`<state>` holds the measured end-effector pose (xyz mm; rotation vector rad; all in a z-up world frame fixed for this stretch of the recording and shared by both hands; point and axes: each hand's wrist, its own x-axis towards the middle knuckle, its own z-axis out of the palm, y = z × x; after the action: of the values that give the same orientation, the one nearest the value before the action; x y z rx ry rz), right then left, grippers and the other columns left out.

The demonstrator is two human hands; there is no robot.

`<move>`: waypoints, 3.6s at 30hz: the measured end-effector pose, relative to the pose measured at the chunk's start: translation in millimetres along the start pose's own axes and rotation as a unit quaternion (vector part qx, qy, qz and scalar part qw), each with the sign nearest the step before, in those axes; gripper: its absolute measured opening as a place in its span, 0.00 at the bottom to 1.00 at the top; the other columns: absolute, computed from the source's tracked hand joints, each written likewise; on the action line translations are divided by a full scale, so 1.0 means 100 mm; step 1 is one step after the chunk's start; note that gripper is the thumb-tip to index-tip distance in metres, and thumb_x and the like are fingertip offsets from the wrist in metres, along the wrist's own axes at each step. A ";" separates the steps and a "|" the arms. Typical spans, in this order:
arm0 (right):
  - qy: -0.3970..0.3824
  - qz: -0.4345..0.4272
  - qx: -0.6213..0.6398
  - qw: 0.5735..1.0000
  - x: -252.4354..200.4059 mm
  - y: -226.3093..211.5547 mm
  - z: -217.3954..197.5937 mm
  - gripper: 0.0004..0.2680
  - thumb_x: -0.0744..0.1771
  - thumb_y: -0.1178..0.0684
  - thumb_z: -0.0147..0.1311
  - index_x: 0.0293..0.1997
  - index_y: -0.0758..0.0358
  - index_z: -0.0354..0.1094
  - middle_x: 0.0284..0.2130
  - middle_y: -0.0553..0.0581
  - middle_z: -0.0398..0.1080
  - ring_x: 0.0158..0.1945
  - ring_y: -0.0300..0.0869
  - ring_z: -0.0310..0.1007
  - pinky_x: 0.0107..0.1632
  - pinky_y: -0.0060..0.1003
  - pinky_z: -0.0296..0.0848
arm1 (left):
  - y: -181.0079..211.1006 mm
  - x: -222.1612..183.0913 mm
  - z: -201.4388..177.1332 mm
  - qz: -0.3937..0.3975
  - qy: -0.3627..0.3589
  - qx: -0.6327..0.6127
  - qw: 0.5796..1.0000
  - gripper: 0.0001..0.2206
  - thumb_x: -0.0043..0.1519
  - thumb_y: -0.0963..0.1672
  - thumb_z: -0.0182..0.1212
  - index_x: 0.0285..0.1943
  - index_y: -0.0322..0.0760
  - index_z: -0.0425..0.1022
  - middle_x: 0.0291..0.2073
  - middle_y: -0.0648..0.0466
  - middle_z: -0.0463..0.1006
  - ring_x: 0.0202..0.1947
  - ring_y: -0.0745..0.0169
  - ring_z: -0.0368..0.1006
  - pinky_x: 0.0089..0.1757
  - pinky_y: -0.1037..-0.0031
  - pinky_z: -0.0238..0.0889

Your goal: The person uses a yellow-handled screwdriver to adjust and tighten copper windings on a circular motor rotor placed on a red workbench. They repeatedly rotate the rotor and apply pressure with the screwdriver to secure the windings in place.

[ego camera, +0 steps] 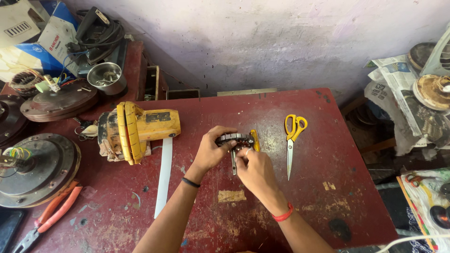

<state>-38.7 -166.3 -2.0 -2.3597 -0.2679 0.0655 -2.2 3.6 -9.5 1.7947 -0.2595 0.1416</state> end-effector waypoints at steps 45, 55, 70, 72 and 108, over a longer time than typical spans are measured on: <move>0.009 0.067 0.471 0.879 0.15 0.84 -0.44 0.03 0.67 0.63 0.53 0.42 0.68 0.65 0.33 0.61 0.75 0.32 0.41 0.77 0.36 0.35 0.78 | -0.59 -0.24 0.27 -0.236 -0.015 -0.257 0.937 0.12 0.61 0.44 0.60 0.42 0.24 0.79 0.29 0.50 0.82 0.28 0.65 0.77 0.34 0.73 0.71; 0.093 -0.107 0.251 0.957 0.36 0.52 0.00 0.07 0.68 0.59 0.60 0.45 0.71 0.68 0.36 0.59 0.77 0.40 0.37 0.77 0.45 0.30 0.75 | -0.60 -0.24 0.27 -0.246 -0.005 -0.228 0.942 0.11 0.59 0.45 0.66 0.40 0.30 0.82 0.24 0.55 0.80 0.24 0.69 0.74 0.30 0.75 0.67; 0.127 -0.120 0.223 0.959 0.33 0.53 0.06 0.07 0.68 0.58 0.61 0.45 0.70 0.68 0.36 0.59 0.77 0.42 0.39 0.79 0.45 0.31 0.76 | -0.65 -0.17 0.30 -0.232 -0.001 -0.272 0.934 0.09 0.57 0.41 0.66 0.42 0.27 0.81 0.28 0.52 0.82 0.26 0.68 0.77 0.31 0.75 0.72; 0.123 -0.118 0.217 0.961 0.34 0.53 0.07 0.07 0.68 0.58 0.61 0.44 0.70 0.68 0.35 0.59 0.77 0.41 0.39 0.79 0.44 0.32 0.77 | -0.67 -0.17 0.30 -0.229 0.000 -0.273 0.934 0.09 0.57 0.41 0.65 0.42 0.27 0.80 0.28 0.52 0.82 0.26 0.68 0.77 0.31 0.75 0.72; 0.185 -0.132 0.069 0.971 0.26 0.21 0.28 0.03 0.63 0.62 0.56 0.28 0.68 0.71 0.21 0.54 0.67 0.25 0.38 0.62 0.29 0.35 0.60 | -0.75 -0.18 0.28 -0.175 0.014 -0.207 0.962 0.08 0.57 0.42 0.68 0.35 0.29 0.77 0.24 0.55 0.78 0.24 0.72 0.72 0.27 0.77 0.67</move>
<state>-13.6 -156.5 -35.4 -2.1263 -0.3772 -0.4643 -1.6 -5.4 -91.0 1.3932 0.0528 -0.1323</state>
